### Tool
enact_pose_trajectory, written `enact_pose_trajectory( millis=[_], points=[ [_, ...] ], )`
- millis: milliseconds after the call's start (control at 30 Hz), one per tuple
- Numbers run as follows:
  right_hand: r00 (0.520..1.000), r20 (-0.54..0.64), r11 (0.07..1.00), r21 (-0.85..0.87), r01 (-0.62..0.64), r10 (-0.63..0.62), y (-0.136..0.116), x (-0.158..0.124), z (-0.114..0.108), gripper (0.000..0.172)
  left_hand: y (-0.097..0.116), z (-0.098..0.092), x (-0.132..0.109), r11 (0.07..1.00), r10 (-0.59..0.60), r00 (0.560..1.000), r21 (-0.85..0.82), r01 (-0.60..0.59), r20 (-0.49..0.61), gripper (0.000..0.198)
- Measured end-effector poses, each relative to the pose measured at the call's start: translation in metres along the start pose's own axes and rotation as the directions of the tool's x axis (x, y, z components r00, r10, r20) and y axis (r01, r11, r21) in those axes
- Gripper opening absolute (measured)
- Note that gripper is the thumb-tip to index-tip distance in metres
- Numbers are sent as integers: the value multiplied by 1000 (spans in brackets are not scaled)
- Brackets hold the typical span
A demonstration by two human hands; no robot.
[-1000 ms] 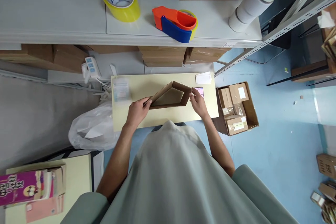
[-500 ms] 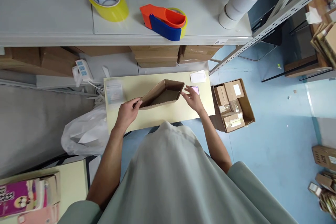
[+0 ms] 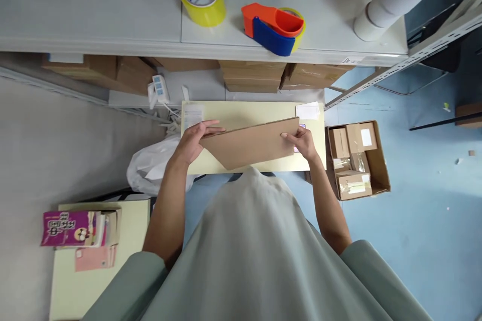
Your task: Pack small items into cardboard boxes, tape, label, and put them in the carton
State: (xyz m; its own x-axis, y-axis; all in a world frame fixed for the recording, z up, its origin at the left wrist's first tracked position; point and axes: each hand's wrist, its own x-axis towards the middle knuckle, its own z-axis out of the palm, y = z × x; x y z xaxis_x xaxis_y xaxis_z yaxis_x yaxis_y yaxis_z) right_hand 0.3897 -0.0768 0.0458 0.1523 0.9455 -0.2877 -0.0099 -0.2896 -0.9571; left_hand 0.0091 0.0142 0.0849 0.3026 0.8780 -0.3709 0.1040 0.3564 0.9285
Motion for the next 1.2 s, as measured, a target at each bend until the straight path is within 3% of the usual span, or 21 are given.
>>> enact_pose_trajectory(
  millis=[133,367,733,1200],
  points=[
    [995,-99,999,47,-24,28,3,-7,6,47,-10,9,0,1000,-1,999,-18,1,-37,89],
    [981,-192,994,107,-16,36,3,-10,9,52,-28,22,-1,992,-113,992,-55,110,-54,71],
    [998,-69,997,70,10,-5,-5,-8,0,61,-21,26,2,998,-62,996,-8,62,-69,79],
    [992,-49,991,-76,112,-116,3,-17,-5,58,-16,29,-5,997,2,999,75,2,-45,77]
  ],
)
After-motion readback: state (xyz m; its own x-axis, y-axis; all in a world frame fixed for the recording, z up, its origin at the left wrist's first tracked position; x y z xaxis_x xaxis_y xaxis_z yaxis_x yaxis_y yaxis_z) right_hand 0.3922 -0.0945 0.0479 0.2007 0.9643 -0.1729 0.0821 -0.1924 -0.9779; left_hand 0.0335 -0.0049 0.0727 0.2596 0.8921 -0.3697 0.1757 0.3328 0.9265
